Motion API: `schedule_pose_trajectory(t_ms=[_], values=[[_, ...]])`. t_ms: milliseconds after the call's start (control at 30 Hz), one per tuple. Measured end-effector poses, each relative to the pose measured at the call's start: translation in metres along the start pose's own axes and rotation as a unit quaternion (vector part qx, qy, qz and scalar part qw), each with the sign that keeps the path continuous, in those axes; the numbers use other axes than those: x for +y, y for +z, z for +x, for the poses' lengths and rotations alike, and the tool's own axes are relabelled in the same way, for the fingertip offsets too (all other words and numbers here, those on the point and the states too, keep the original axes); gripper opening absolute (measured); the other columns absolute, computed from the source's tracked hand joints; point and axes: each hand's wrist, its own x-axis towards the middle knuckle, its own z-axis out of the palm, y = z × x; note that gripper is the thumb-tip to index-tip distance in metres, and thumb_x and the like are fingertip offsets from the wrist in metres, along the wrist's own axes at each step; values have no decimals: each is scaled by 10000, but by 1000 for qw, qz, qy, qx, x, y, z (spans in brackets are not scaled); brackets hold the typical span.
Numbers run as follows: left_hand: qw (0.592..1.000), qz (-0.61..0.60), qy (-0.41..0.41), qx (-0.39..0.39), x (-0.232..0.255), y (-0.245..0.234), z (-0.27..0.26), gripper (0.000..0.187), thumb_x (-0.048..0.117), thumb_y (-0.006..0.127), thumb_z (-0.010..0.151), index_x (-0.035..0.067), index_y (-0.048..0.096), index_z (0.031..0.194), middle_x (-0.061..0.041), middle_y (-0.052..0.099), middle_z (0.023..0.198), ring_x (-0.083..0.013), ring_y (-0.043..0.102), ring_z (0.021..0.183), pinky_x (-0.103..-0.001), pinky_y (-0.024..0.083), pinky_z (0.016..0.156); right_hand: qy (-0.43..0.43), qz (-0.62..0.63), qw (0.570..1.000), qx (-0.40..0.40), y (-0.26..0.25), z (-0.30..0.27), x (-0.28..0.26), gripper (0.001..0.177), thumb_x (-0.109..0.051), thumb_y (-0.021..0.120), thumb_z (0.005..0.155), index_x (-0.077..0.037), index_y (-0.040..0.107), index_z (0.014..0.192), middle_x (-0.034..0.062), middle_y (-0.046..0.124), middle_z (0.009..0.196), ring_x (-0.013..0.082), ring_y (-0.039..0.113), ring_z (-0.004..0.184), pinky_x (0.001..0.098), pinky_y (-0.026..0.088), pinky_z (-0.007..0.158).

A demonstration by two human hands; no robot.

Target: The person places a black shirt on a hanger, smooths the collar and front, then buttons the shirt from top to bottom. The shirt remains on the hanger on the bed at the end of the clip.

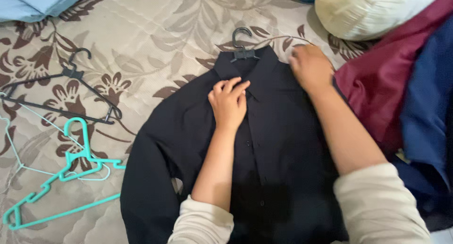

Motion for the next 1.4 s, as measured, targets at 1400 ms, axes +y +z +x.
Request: schedule_pose_trajectory(t_ms=[1400], values=[[971,-104,-130,-174,41,-55,-40,88,173,718,896,116,664,936,21,671,859,-158,668,734,-325,519,671,203,397,893,-61,-21,-104,-144,200,-97,788,877,8,743,1040,71,728,859,102,647,706,259,515,638]])
